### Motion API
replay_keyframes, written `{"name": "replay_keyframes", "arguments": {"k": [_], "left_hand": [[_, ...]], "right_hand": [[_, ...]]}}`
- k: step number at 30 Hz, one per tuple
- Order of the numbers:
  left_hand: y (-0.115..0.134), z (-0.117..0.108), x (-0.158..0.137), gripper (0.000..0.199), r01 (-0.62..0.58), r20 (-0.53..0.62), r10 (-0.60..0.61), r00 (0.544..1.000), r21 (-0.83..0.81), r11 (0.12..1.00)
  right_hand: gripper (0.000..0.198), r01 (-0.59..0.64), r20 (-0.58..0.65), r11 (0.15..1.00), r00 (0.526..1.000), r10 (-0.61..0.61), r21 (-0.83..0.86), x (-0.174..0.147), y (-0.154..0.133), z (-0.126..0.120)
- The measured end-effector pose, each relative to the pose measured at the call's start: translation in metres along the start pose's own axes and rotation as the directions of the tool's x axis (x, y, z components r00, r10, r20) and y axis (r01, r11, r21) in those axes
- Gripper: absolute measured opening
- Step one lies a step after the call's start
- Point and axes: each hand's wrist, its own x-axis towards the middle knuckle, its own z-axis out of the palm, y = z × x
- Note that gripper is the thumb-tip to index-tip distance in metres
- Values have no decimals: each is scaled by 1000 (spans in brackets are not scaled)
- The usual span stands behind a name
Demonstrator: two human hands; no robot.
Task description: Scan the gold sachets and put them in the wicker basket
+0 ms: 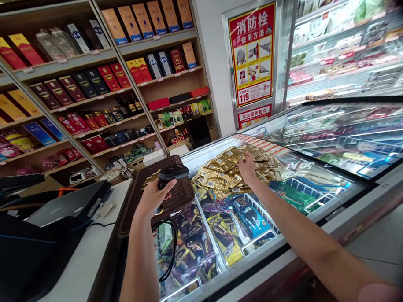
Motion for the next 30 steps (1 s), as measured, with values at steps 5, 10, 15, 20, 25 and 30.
{"name": "replay_keyframes", "arguments": {"k": [5, 10, 15, 20, 25, 30], "left_hand": [[-6, -3, 3, 47, 17, -3, -17, 1000, 7, 1000], [-18, -15, 4, 48, 26, -77, -29, 997, -41, 999], [-35, -45, -2, 53, 62, -175, -83, 981, -124, 990], [-51, -71, -8, 56, 135, -275, -169, 947, -138, 981], [-60, -77, -10, 55, 176, -365, -222, 904, -154, 972], [-66, -79, -11, 53, 126, -355, -190, 915, -197, 972]], "right_hand": [[49, -31, 60, 976, 997, 45, -215, 5, 1, -8], [44, 119, 27, 956, 993, -116, -269, 2, 2, -4], [32, 422, 29, 867, 902, -430, -263, -23, -19, 13], [30, 621, 448, 774, 730, -516, -122, -73, -83, 60], [33, 702, 800, 704, 479, -363, -101, -126, -142, 135], [40, 660, 884, 695, 462, -77, -285, -169, -165, 215]]}}
